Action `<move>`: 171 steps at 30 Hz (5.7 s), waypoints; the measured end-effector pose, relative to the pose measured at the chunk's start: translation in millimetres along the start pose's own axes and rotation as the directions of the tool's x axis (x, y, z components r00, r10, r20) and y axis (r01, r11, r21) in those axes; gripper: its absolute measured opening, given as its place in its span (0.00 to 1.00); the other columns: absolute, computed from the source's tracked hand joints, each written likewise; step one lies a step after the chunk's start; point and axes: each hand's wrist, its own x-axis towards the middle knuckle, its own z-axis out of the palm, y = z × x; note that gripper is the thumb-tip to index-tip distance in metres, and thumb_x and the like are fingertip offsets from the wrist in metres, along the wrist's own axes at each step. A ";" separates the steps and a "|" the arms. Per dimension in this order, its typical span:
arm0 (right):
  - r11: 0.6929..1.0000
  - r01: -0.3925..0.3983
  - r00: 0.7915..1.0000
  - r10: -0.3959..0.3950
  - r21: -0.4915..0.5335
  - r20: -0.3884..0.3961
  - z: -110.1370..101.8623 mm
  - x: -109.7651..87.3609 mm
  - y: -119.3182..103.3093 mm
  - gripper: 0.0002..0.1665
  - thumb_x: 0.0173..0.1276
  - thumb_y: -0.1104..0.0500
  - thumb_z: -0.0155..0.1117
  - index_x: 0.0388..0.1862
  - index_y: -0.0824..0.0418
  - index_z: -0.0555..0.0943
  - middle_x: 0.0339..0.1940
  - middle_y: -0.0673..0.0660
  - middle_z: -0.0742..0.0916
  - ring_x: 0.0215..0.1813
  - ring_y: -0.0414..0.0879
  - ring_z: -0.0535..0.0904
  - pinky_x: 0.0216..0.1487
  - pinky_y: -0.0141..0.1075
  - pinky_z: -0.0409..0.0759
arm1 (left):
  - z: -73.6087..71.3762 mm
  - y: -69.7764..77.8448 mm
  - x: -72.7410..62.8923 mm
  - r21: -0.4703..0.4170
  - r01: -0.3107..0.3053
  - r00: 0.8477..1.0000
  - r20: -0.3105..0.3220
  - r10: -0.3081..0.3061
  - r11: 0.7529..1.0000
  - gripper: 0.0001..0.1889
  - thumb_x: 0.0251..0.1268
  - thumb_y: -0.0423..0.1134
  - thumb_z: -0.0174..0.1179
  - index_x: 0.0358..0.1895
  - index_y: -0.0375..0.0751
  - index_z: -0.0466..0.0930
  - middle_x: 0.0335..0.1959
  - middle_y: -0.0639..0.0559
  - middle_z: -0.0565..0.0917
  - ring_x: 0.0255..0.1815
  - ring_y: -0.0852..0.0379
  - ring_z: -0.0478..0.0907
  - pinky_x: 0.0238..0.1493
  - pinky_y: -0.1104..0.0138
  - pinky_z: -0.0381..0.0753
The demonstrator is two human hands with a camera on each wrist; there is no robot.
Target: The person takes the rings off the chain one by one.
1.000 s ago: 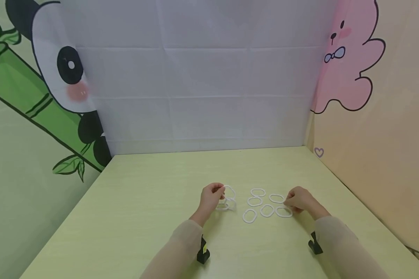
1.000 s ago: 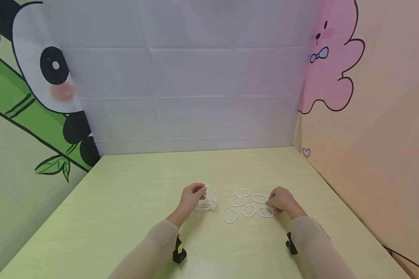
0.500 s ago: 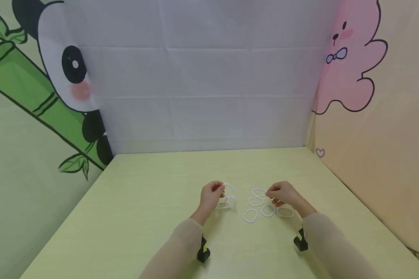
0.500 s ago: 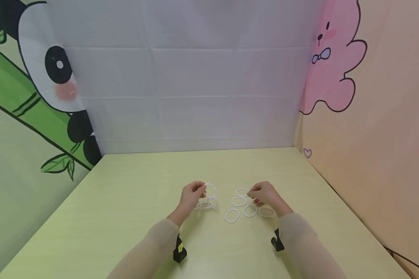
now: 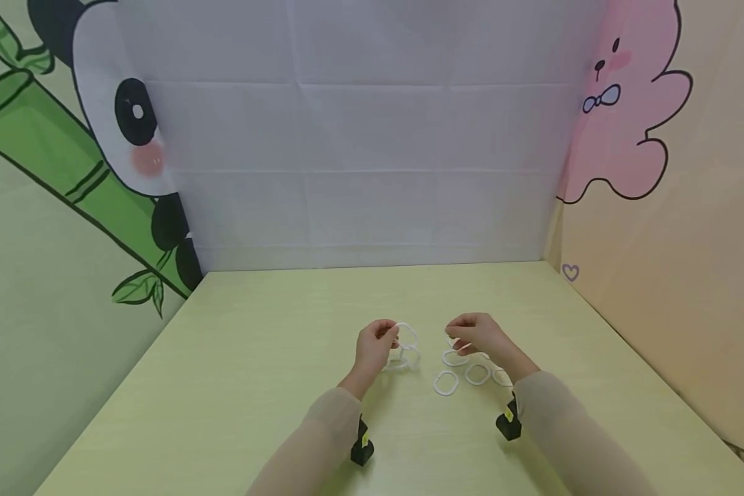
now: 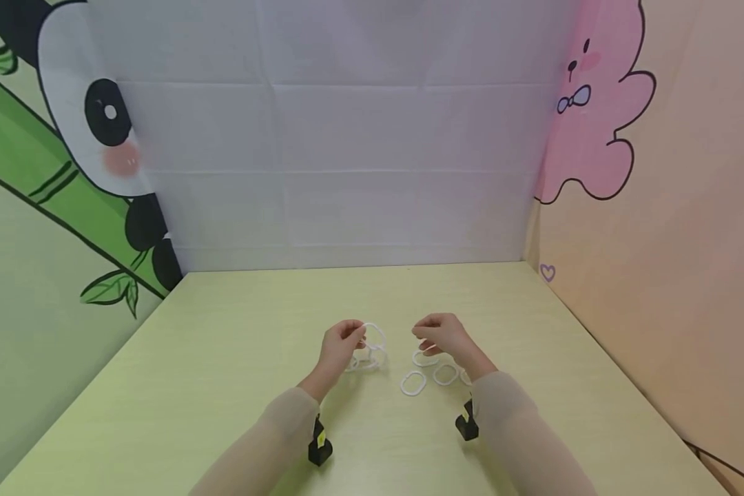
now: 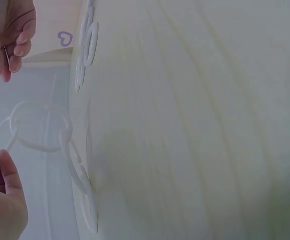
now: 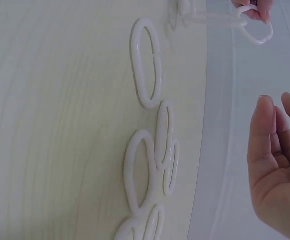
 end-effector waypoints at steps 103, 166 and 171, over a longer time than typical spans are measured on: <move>0.981 0.031 0.999 -0.035 0.190 0.013 28.6 12.2 -0.3 0.14 0.67 0.63 0.58 0.43 0.74 0.75 0.42 0.72 0.80 0.28 0.43 0.79 0.34 0.35 0.81 | 2.8 -23.7 15.7 -0.002 0.036 0.998 0.048 -0.036 0.999 0.13 0.65 0.32 0.56 0.48 0.26 0.78 0.39 0.31 0.79 0.27 0.61 0.76 0.33 0.70 0.80; 0.998 0.062 0.996 -0.063 0.016 0.068 44.4 8.3 1.5 0.16 0.66 0.63 0.58 0.47 0.74 0.78 0.30 0.60 0.79 0.25 0.43 0.73 0.30 0.36 0.81 | 4.1 -5.6 1.8 0.009 -0.002 1.000 0.031 0.002 1.000 0.14 0.65 0.30 0.55 0.48 0.23 0.77 0.32 0.37 0.81 0.28 0.51 0.78 0.33 0.67 0.81; 0.998 0.056 0.997 -0.056 0.007 0.059 43.4 8.8 1.2 0.15 0.66 0.63 0.57 0.47 0.74 0.78 0.29 0.61 0.79 0.23 0.43 0.72 0.28 0.35 0.80 | 5.5 8.9 -6.4 0.018 -0.017 0.999 0.034 0.017 1.000 0.13 0.65 0.28 0.54 0.48 0.21 0.76 0.32 0.38 0.81 0.30 0.46 0.77 0.33 0.65 0.81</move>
